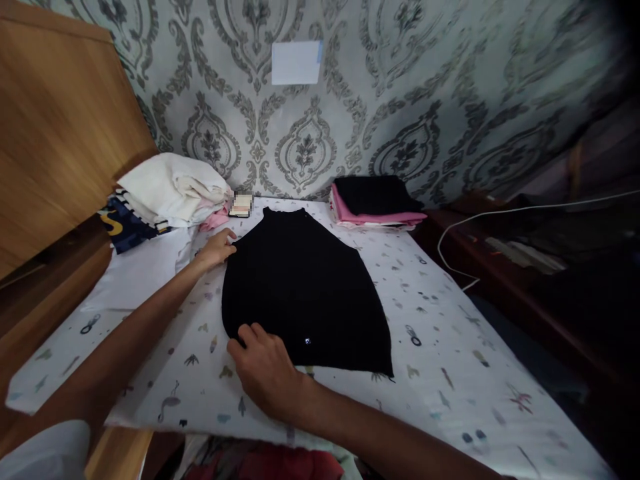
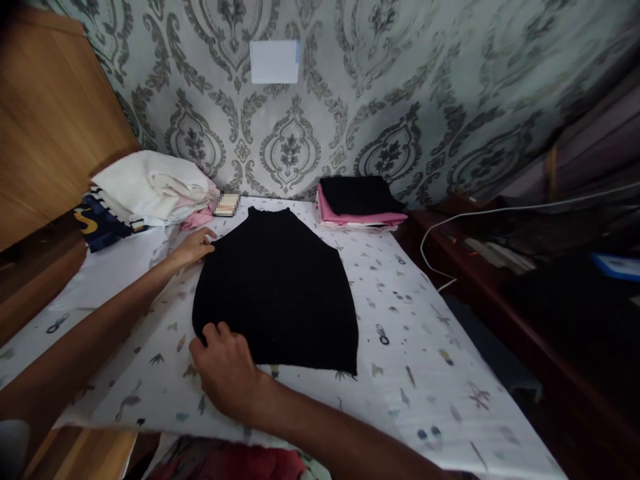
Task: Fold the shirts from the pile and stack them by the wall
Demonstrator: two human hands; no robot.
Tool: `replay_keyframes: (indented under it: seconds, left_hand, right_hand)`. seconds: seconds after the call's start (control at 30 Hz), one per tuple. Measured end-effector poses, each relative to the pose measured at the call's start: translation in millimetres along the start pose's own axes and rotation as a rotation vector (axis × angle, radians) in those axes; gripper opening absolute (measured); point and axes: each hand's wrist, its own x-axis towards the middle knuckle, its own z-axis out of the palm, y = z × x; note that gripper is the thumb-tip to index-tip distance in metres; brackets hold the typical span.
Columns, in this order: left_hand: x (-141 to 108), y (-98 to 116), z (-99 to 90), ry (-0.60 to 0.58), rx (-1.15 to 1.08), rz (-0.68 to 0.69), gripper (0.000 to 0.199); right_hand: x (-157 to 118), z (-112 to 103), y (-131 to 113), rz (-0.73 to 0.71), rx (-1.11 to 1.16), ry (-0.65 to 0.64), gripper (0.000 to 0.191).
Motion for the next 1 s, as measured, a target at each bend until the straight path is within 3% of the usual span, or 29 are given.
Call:
replay_keyframes:
  seconds: [0.1, 0.23, 0.37, 0.5, 0.6, 0.7, 0.8, 0.93, 1.0]
  left_hand:
    - [1.4, 14.0, 1.4, -0.003, -0.099, -0.022, 0.037]
    - [6.2, 35.2, 8.4, -0.035, -0.204, -0.02, 0.025]
    - [12.9, 49.9, 28.3, -0.086, -0.269, -0.031, 0.01]
    - [16.9, 55.0, 52.4, -0.121, -0.325, -0.045, 0.006]
    - [16.9, 56.7, 63.9, -0.133, -0.352, -0.036, 0.008]
    - [13.4, 58.3, 66.5, -0.124, -0.36, -0.009, 0.007]
    - [2.2, 57.3, 62.6, -0.114, -0.354, 0.042, 0.014]
    - [-28.4, 46.9, 61.3, -0.056, -0.051, 0.392, 0.021]
    - [-45.0, 38.7, 67.0, -0.038, 0.181, 0.548, 0.036]
  right_hand:
    - [-2.7, -6.1, 10.8, 0.063, 0.247, 0.001, 0.025]
    - [-10.6, -4.9, 22.9, 0.167, 0.677, 0.13, 0.031]
    - [-22.1, 3.4, 28.2, 0.311, 1.013, 0.237, 0.02]
    - [-31.6, 9.5, 34.8, 0.482, 1.382, 0.189, 0.019]
    - [-36.6, 9.0, 40.8, 0.575, 1.5, 0.13, 0.023]
    - [-41.8, 0.0, 45.7, 0.594, 1.426, 0.045, 0.023]
    - [-47.3, -15.4, 48.5, 0.547, 1.12, 0.031, 0.026]
    - [-51.8, -24.4, 46.9, 0.289, 0.508, 0.268, 0.032]
    - [-52.1, -17.1, 43.8, 0.104, 0.305, 0.307, 0.034]
